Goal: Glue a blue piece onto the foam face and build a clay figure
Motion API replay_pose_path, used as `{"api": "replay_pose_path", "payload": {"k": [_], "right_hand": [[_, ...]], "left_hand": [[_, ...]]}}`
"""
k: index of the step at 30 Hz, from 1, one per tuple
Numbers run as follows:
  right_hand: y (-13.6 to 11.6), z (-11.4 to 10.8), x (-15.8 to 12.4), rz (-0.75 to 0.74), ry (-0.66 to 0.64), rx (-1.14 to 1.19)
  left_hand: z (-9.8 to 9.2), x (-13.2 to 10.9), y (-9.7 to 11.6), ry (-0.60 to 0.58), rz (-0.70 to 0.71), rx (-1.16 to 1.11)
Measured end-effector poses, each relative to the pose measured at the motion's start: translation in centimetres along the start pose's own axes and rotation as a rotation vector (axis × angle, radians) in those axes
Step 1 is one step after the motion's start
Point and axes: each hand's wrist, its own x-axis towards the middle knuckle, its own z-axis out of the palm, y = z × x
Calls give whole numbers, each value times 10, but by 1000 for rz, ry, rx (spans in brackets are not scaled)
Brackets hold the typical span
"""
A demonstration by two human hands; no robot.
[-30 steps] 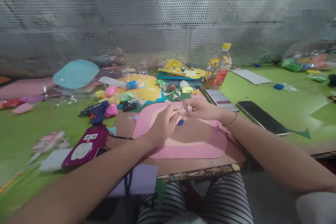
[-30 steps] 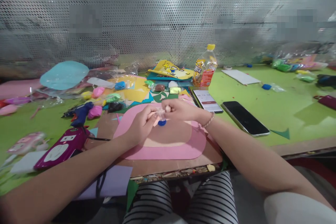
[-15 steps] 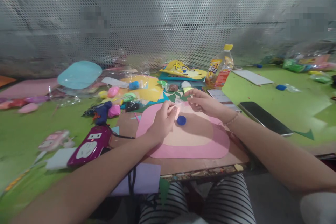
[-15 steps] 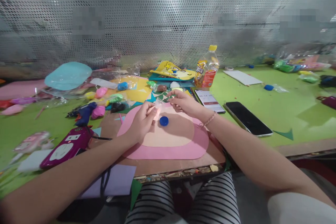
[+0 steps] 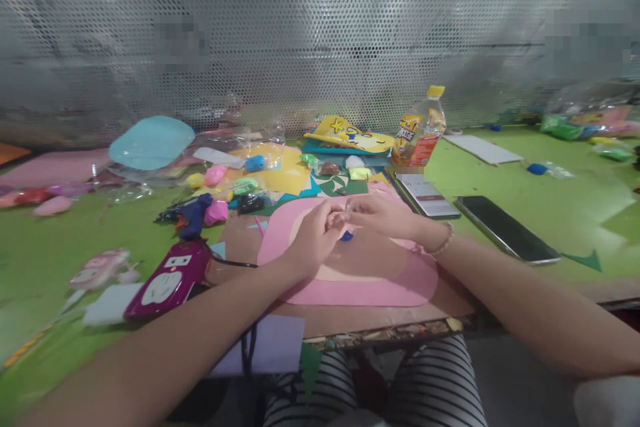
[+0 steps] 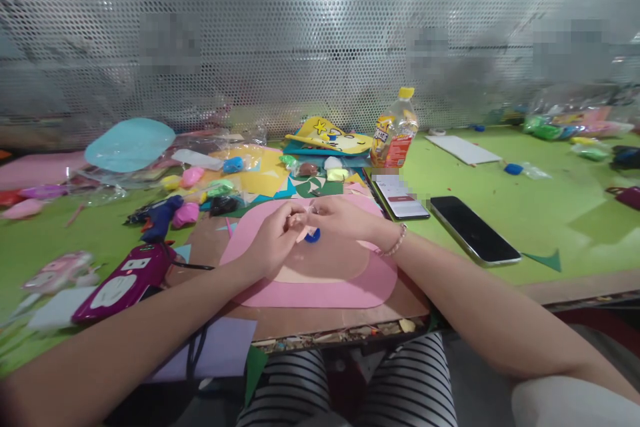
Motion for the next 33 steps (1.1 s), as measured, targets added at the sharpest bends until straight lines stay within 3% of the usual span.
{"api": "replay_pose_path", "payload": {"k": [3, 8, 11, 13, 17, 21, 25, 27, 30, 33], "right_hand": [[0, -2, 2, 51, 56, 82], [12, -17, 12, 277, 374, 755], [15, -22, 16, 425, 352, 980], [14, -20, 16, 433, 309, 996], [12, -7, 13, 201, 307, 600], [7, 7, 4, -167, 274, 46], [1, 20, -1, -502, 286, -463], [0, 27, 0, -577, 259, -625], [-1, 39, 3, -566, 182, -766], [-10, 50, -1, -579, 124, -832]], "left_hand": [[0, 2, -3, 50, -11, -83], [0, 6, -6, 214, -228, -186], [0, 7, -8, 176, -317, -258], [0, 8, -10, 152, -330, -295], [2, 11, -13, 125, -340, -463], [2, 13, -6, 33, -300, -872], [-1, 11, 10, -121, -432, -1028], [-5, 9, 15, -163, -454, -1009], [-13, 9, 14, -196, -423, -930], [-18, 10, 7, -233, -310, -715]]}}
